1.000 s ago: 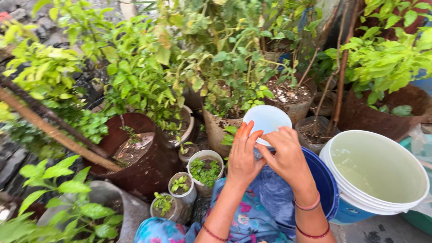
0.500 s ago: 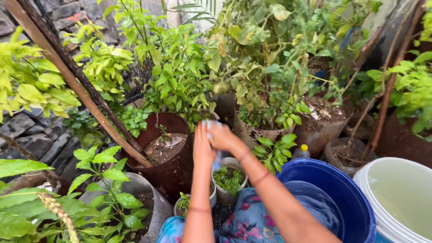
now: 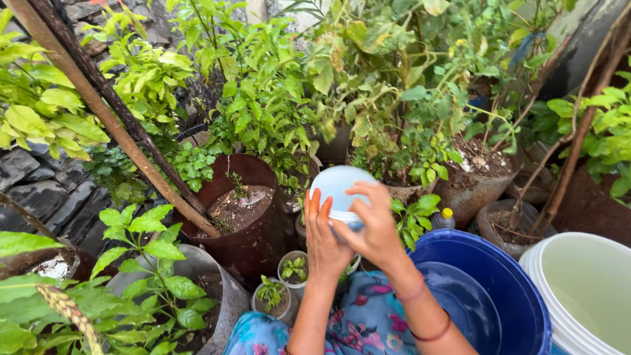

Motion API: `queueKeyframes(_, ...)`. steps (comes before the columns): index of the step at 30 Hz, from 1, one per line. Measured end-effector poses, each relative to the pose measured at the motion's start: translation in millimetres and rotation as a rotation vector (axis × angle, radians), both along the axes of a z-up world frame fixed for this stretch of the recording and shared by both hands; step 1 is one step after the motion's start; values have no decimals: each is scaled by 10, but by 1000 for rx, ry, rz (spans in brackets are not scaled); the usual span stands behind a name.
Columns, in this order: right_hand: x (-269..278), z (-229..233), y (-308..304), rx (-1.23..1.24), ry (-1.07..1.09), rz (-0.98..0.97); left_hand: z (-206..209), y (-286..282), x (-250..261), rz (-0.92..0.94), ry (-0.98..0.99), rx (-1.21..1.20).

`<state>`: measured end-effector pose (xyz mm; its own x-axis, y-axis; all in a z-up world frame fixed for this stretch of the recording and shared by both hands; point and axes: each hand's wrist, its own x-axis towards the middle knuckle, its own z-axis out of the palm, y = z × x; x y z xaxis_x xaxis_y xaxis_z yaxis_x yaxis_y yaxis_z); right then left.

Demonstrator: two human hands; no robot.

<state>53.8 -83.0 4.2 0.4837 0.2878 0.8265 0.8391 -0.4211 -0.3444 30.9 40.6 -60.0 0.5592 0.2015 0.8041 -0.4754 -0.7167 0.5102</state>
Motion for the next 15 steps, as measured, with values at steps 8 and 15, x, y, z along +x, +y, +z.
queueKeyframes(8, 1842, -533, 1124, -238, 595, -25, -187, 879, 1259, 52, 386, -182)
queueKeyframes(15, 1370, -1154, 405, -485, 668, -68, -802, 332, 751, 1, 448, -247)
